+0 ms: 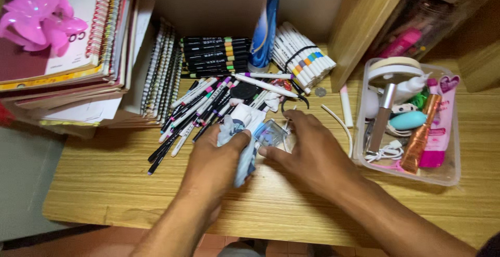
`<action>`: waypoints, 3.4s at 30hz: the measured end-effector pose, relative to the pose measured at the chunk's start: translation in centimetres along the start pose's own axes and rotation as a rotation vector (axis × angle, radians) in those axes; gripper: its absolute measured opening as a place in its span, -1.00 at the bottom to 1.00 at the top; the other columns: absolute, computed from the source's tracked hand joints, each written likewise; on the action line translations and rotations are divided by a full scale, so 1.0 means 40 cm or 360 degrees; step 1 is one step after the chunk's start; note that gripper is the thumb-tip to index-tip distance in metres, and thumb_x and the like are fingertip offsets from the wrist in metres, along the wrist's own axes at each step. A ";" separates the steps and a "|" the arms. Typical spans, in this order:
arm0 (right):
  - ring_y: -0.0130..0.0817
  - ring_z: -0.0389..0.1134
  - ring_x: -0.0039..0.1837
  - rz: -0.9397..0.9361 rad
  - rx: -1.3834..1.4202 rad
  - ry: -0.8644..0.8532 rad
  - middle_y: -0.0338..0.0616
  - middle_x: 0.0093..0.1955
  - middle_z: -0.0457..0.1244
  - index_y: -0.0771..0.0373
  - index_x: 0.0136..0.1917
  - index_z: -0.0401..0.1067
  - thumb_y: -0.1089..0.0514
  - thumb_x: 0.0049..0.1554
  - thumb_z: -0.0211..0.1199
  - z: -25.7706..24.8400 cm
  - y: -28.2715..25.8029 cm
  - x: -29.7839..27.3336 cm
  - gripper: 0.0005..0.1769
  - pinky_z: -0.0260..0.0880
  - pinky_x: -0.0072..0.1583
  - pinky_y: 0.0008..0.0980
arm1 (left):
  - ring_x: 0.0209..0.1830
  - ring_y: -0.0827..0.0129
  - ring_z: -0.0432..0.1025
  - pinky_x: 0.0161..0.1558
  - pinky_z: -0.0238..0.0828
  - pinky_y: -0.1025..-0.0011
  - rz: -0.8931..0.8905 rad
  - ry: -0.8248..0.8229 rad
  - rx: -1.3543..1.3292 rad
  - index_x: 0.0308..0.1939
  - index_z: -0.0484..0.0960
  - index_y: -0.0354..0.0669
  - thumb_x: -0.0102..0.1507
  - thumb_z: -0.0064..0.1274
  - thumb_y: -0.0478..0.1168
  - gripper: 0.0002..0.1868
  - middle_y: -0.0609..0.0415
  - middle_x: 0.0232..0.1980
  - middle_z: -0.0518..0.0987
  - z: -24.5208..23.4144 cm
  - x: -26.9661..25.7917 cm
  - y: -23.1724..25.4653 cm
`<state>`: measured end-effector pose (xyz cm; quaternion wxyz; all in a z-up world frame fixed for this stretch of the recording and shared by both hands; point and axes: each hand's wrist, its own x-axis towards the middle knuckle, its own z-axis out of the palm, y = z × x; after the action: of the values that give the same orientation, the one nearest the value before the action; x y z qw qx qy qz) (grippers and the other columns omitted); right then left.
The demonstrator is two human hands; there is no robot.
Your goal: The person wipes several cosmetic items with a cloth, including a copper tube, a silver tube, a light blue object, and a white pen-like item. Each item is wiped and then placed into a clear plastic container on the desk.
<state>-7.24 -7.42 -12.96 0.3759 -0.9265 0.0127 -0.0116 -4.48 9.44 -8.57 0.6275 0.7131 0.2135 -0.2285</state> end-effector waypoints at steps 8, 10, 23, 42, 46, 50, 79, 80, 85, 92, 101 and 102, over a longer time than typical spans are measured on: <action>-0.26 0.39 -0.11 0.0375 0.0103 -0.0107 -0.02 -0.11 0.35 0.35 0.19 0.43 0.06 0.01 0.45 0.013 0.001 0.008 -0.46 0.42 -0.06 -0.34 | -0.49 0.40 0.45 -0.46 0.43 0.37 -0.0057 -0.0036 -0.0007 0.04 0.51 -0.21 0.30 0.03 -0.13 -0.70 0.03 -0.28 0.60 0.031 0.030 -0.023; -0.40 0.36 -0.16 0.0449 0.0345 -0.0086 -0.11 -0.15 0.33 0.34 0.19 0.42 0.11 -0.01 0.48 0.006 0.004 0.004 -0.46 0.41 -0.12 -0.47 | -0.50 0.42 0.44 -0.48 0.41 0.39 0.0006 -0.0038 -0.0043 0.04 0.52 -0.19 0.28 0.02 -0.14 -0.69 0.05 -0.28 0.61 0.032 0.035 -0.017; -0.48 0.46 -0.12 0.0514 0.1497 -0.0108 -0.13 -0.15 0.42 0.22 0.39 0.35 0.33 0.01 0.35 -0.137 0.013 0.001 -0.34 0.49 -0.09 -0.51 | -0.39 0.63 0.50 -0.34 0.47 0.57 0.0707 -0.0474 0.0347 -0.08 0.71 -0.17 0.24 0.18 -0.09 -0.73 0.15 -0.26 0.73 0.100 0.041 0.069; -0.30 0.37 0.30 0.0284 0.2121 -0.0047 0.10 0.29 0.34 0.35 0.66 0.11 0.18 0.26 0.23 -0.221 0.036 -0.038 -0.24 0.39 0.32 -0.32 | -0.46 0.48 0.36 -0.43 0.29 0.42 0.0629 -0.0555 0.0034 0.08 0.65 -0.16 0.27 0.25 -0.20 -0.68 0.13 -0.31 0.63 0.196 -0.030 0.108; -0.30 0.35 0.35 0.0342 0.1989 0.0052 0.05 0.45 0.28 0.31 0.65 0.02 0.20 0.24 0.25 -0.210 0.042 -0.046 -0.20 0.37 0.31 -0.29 | -0.43 0.50 0.37 -0.42 0.30 0.45 0.0733 -0.0666 0.0094 0.02 0.62 -0.24 0.28 0.17 -0.24 -0.74 0.14 -0.31 0.60 0.196 -0.028 0.084; -0.26 0.33 0.43 0.0248 0.1856 0.0049 0.07 0.49 0.18 0.37 0.59 0.01 0.29 0.21 0.25 -0.206 0.057 -0.049 -0.23 0.30 0.35 -0.27 | -0.33 0.49 0.41 -0.32 0.37 0.46 0.0768 -0.0767 0.0019 0.15 0.67 -0.21 0.34 0.02 -0.19 -0.66 0.09 -0.24 0.61 0.184 -0.026 0.067; -0.35 0.39 0.23 0.0317 0.1830 0.0215 0.00 0.26 0.34 0.33 0.39 0.26 0.33 0.25 0.10 -0.268 0.030 -0.052 -0.57 0.44 0.22 -0.33 | -0.28 0.39 0.51 -0.28 0.45 0.42 0.0807 -0.0362 0.0326 0.03 0.57 -0.11 0.30 0.07 -0.11 -0.73 0.08 -0.23 0.63 0.222 -0.036 0.132; -0.38 0.40 0.20 0.0399 0.1803 0.0250 -0.04 0.22 0.35 0.31 0.37 0.29 0.32 0.23 0.10 -0.271 0.028 -0.052 -0.57 0.45 0.21 -0.35 | -0.20 0.42 0.51 -0.18 0.44 0.45 0.1028 -0.0369 0.0437 0.02 0.61 -0.17 0.32 0.09 -0.10 -0.72 0.07 -0.17 0.60 0.224 -0.056 0.128; -0.45 0.41 0.13 0.0424 0.1709 0.0256 -0.11 0.15 0.37 0.27 0.39 0.35 0.29 0.20 0.10 -0.286 0.027 -0.060 -0.53 0.47 0.21 -0.40 | -0.22 0.53 0.49 -0.11 0.44 0.49 0.0520 -0.0910 0.0072 0.05 0.67 -0.15 0.26 0.04 -0.07 -0.64 0.14 -0.17 0.70 0.219 -0.069 0.145; -0.47 0.38 0.12 0.0243 0.1416 0.0111 -0.06 0.15 0.38 0.29 0.48 0.30 0.28 0.29 0.15 -0.305 0.055 -0.078 -0.51 0.42 0.14 -0.44 | -0.24 0.52 0.50 -0.17 0.44 0.48 0.0150 -0.1206 0.0004 0.06 0.67 -0.17 0.28 0.07 -0.10 -0.66 0.15 -0.17 0.68 0.199 -0.044 0.161; -0.49 0.44 0.11 -0.0004 0.1414 -0.0319 -0.15 0.11 0.41 0.22 0.61 0.21 0.19 0.29 0.19 -0.329 0.090 -0.065 -0.36 0.48 0.15 -0.47 | -0.31 0.52 0.51 -0.25 0.47 0.50 -0.0095 -0.1278 -0.0601 0.03 0.62 -0.18 0.31 0.09 -0.16 -0.74 0.12 -0.24 0.65 0.190 -0.043 0.117; -0.50 0.43 0.10 -0.0047 0.1381 -0.0343 -0.18 0.11 0.40 0.22 0.60 0.22 0.16 0.29 0.19 -0.331 0.091 -0.061 -0.38 0.48 0.15 -0.48 | -0.32 0.51 0.52 -0.25 0.47 0.50 -0.0083 -0.1311 -0.0601 0.01 0.61 -0.20 0.30 0.10 -0.17 -0.74 0.11 -0.24 0.65 0.186 -0.044 0.119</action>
<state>-10.13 -19.16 -6.02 0.7287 -0.6791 -0.0459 0.0753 -3.49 1.46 -4.54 0.7732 0.4301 0.0019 -0.4661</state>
